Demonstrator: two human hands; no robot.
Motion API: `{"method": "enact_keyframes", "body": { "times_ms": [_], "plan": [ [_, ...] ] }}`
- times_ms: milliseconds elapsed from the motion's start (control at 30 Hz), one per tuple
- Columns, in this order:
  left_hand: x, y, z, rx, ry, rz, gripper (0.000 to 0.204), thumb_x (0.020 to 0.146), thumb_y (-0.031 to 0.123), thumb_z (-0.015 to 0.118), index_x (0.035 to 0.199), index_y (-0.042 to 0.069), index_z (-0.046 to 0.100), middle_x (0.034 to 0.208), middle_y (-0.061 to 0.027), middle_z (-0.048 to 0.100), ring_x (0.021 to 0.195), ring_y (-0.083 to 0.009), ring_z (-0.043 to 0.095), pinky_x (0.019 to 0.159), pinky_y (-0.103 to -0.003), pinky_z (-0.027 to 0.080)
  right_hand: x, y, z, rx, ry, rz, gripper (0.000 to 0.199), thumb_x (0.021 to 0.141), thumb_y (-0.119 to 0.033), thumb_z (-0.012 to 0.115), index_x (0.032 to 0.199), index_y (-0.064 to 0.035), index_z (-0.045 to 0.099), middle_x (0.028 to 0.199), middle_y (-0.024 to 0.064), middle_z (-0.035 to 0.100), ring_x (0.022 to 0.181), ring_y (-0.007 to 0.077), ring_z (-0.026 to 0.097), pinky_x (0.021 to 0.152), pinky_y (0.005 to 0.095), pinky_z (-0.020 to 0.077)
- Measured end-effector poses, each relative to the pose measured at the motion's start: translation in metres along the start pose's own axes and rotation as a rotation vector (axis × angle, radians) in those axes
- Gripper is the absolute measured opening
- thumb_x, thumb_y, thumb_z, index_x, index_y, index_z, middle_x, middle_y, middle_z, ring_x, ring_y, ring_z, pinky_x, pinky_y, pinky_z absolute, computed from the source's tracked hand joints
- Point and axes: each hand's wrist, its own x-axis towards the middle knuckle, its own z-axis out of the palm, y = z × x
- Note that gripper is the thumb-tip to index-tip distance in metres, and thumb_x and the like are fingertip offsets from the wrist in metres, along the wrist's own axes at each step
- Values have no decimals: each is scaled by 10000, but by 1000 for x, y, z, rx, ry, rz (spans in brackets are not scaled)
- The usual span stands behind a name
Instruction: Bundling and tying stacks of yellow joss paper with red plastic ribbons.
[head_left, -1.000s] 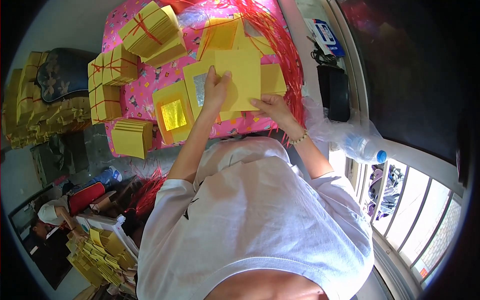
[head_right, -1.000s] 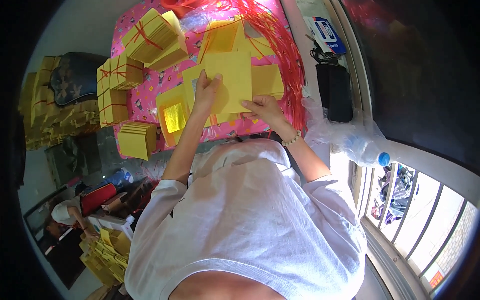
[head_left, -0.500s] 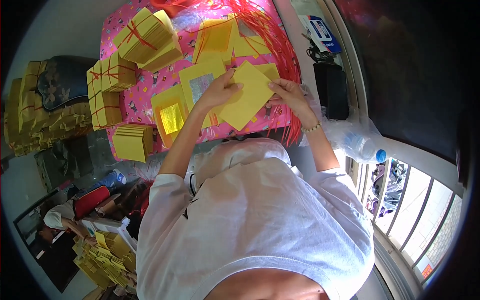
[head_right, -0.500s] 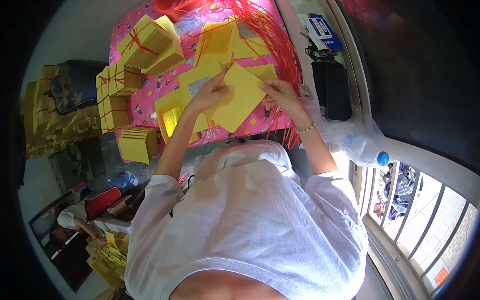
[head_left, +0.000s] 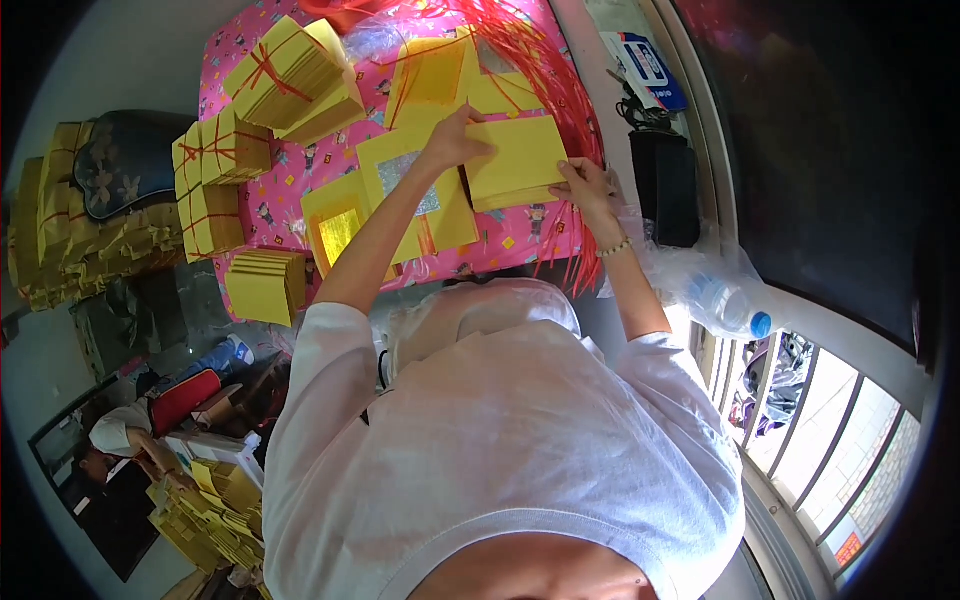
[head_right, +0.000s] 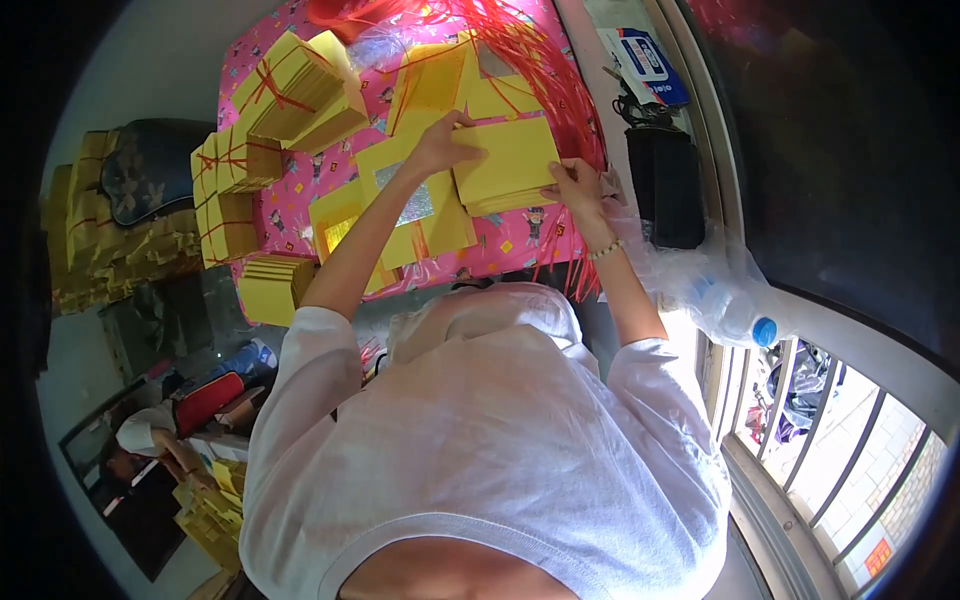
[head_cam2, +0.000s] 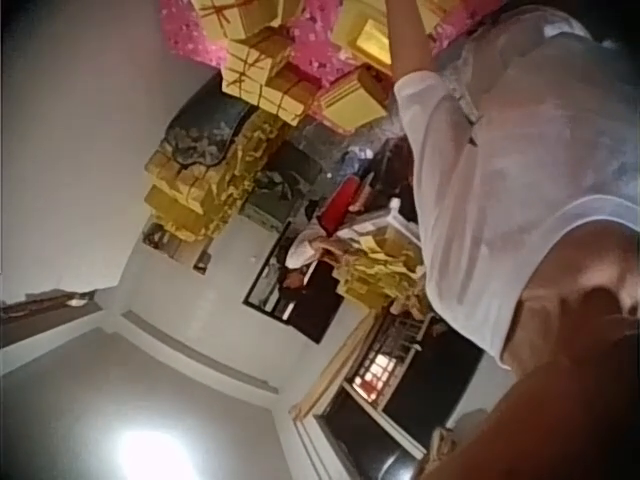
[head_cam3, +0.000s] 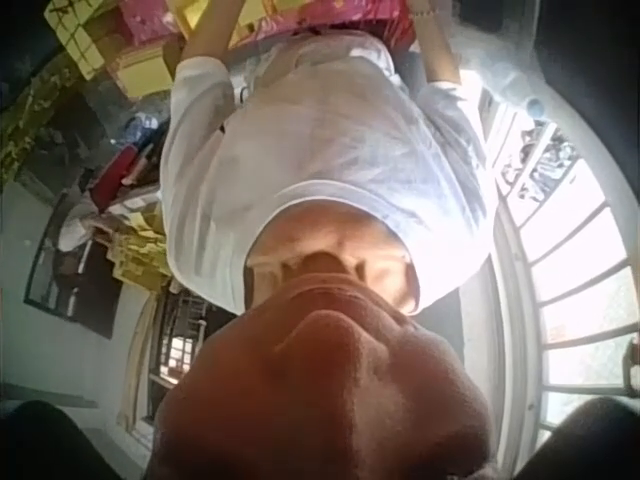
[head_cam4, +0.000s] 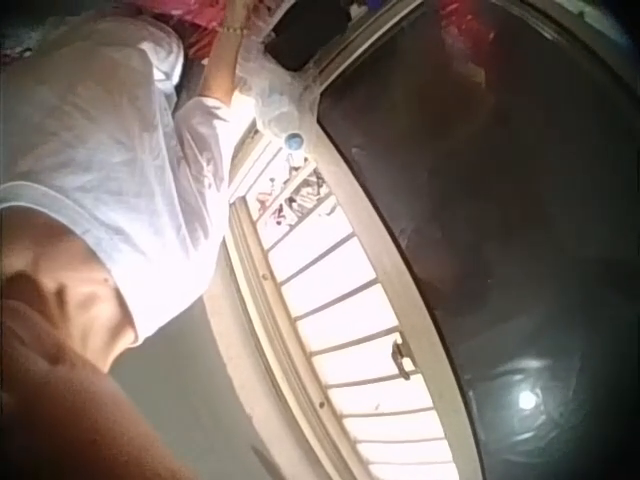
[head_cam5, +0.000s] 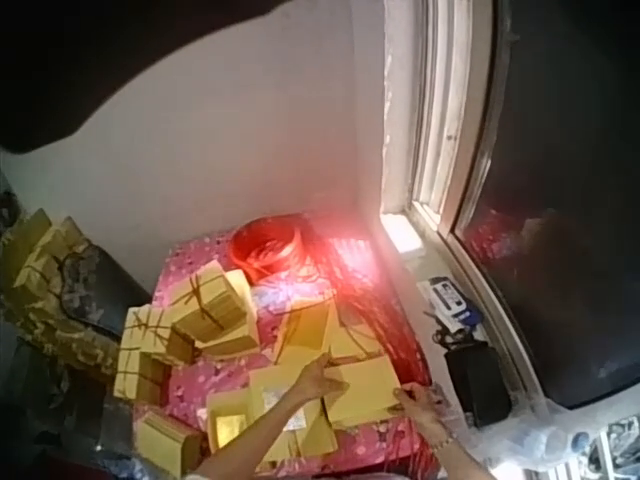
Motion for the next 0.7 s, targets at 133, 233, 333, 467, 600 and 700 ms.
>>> {"method": "enact_keyframes", "body": {
  "times_ms": [133, 233, 333, 467, 600, 700],
  "plan": [
    [3, -12, 20, -23, -30, -9, 526, 620, 171, 787, 1060, 26, 538, 988, -149, 628, 941, -270, 614, 816, -337, 477, 9, 19, -3, -73, 48, 39, 214, 918, -172, 575, 1030, 6, 539, 935, 97, 605, 752, 182, 653, 662, 308, 584],
    [6, -15, 30, 25, -67, -36, 503, 622, 162, 780, 1044, 21, 543, 1011, -158, 622, 972, -272, 605, 823, -351, 475, 11, 27, -4, -77, 71, 68, 220, 919, -172, 571, 1039, 7, 529, 935, 99, 601, 758, 190, 656, 655, 310, 584],
    [8, -23, 39, 107, -30, -11, 500, 628, 163, 775, 1042, 21, 534, 1006, -164, 617, 981, -292, 600, 826, -366, 472, 8, 29, 0, -91, 85, 75, 222, 923, -170, 563, 1041, 12, 519, 942, 104, 596, 761, 199, 658, 650, 314, 584],
    [9, -26, 44, 149, -36, -19, 517, 631, 164, 769, 1059, 29, 511, 990, -186, 613, 979, -330, 594, 834, -387, 470, 4, 29, 2, -136, 97, 82, 223, 926, -169, 556, 1030, 22, 508, 955, 113, 585, 778, 207, 657, 649, 322, 583],
    [8, -23, 47, 189, -55, -22, 517, 631, 162, 765, 1059, 36, 503, 980, -190, 617, 963, -340, 598, 821, -402, 472, 8, 39, -3, -130, 83, 68, 225, 925, -165, 557, 1028, 28, 502, 949, 112, 577, 778, 203, 649, 648, 329, 586],
    [7, -23, 51, 187, -56, 2, 508, 625, 155, 763, 1043, 29, 504, 967, -195, 620, 953, -341, 603, 808, -412, 474, 10, 43, -2, -156, 106, 24, 220, 925, -154, 553, 1024, 34, 498, 933, 110, 573, 771, 201, 643, 653, 338, 590]
  ]
}}
